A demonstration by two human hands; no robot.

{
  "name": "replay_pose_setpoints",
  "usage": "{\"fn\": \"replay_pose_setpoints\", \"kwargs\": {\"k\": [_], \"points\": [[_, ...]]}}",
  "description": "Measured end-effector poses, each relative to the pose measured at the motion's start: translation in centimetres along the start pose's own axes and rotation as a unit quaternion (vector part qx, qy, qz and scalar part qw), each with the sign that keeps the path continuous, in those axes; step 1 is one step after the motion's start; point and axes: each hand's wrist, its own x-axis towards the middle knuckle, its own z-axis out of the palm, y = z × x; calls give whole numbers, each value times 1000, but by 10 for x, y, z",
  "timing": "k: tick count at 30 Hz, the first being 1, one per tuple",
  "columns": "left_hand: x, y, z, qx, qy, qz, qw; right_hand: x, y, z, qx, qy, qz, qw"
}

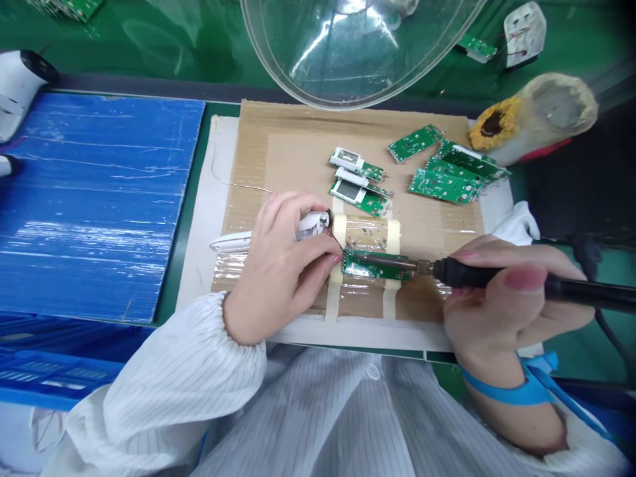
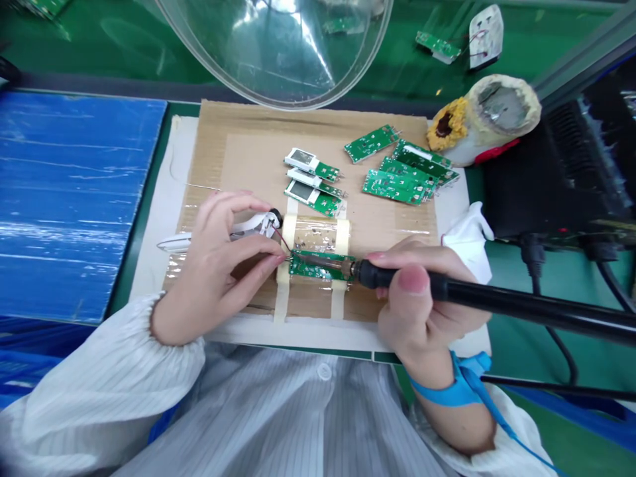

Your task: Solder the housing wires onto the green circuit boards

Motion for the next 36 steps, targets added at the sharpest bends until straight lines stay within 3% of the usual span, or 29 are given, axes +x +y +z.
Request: {"fn": "replay_pose_setpoints", "kwargs": {"k": [4,16,23,29,36], "points": [[2,3,-2,4,-21,-14,1000,0,0,2,2,-42,-24,999],[3,7,-3,3,-38,-32,999,-2,-4,0,2,-110,10,994],[4,7,-4,4,-41,-30,999,2,9,1,57,-100,-96,989],[3,7,-3,-1,-40,-33,999,3,2,-5,9,-40,-41,998],[-2,2,-1,-24,-1,-7,1000,4,-5,-7,4,-81,-14,997]]}}
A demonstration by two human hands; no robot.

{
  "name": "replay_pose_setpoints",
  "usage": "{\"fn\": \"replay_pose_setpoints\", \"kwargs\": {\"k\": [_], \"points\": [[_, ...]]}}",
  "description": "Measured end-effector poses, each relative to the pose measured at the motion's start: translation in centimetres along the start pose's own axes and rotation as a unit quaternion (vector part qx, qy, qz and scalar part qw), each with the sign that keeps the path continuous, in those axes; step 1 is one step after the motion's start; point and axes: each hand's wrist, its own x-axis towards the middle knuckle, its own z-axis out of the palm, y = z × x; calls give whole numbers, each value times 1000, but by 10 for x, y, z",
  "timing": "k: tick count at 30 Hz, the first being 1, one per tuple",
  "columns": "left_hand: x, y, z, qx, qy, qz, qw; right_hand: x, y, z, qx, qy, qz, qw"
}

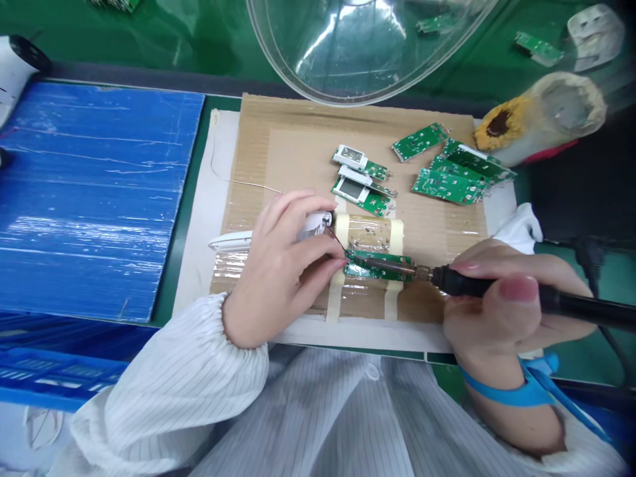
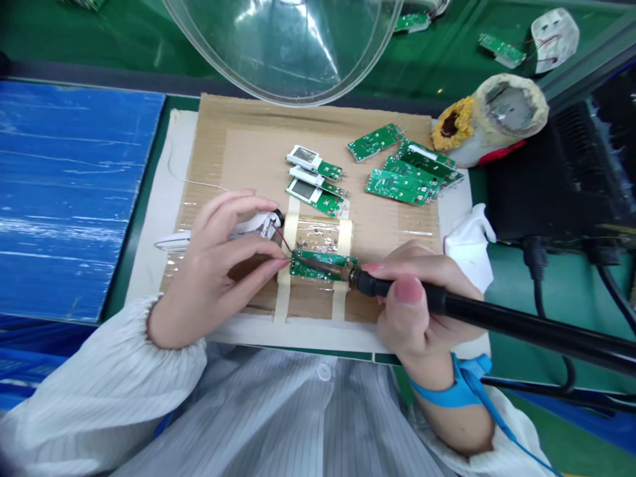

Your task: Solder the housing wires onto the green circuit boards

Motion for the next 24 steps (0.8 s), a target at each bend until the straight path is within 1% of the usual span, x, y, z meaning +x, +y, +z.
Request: {"fn": "replay_pose_setpoints", "kwargs": {"k": [3,5,8,11,16,18,24], "points": [[-4,0,0,19,-20,4,1000,-2,2,3,19,-8,-10,1000],[-5,1,-1,28,-26,3,999,-3,5,6,28,-1,-23,999],[-6,1,0,26,-27,4,999,-3,9,10,41,8,-44,998],[-6,1,1,23,-23,5,999,-3,10,11,51,-6,-56,997],[-7,1,3,29,-15,0,999,-5,9,8,45,-24,-52,997],[-7,2,3,31,-15,0,999,-5,8,7,39,-10,-52,998],[-7,2,3,30,-18,0,999,-1,5,3,23,102,15,994]]}}
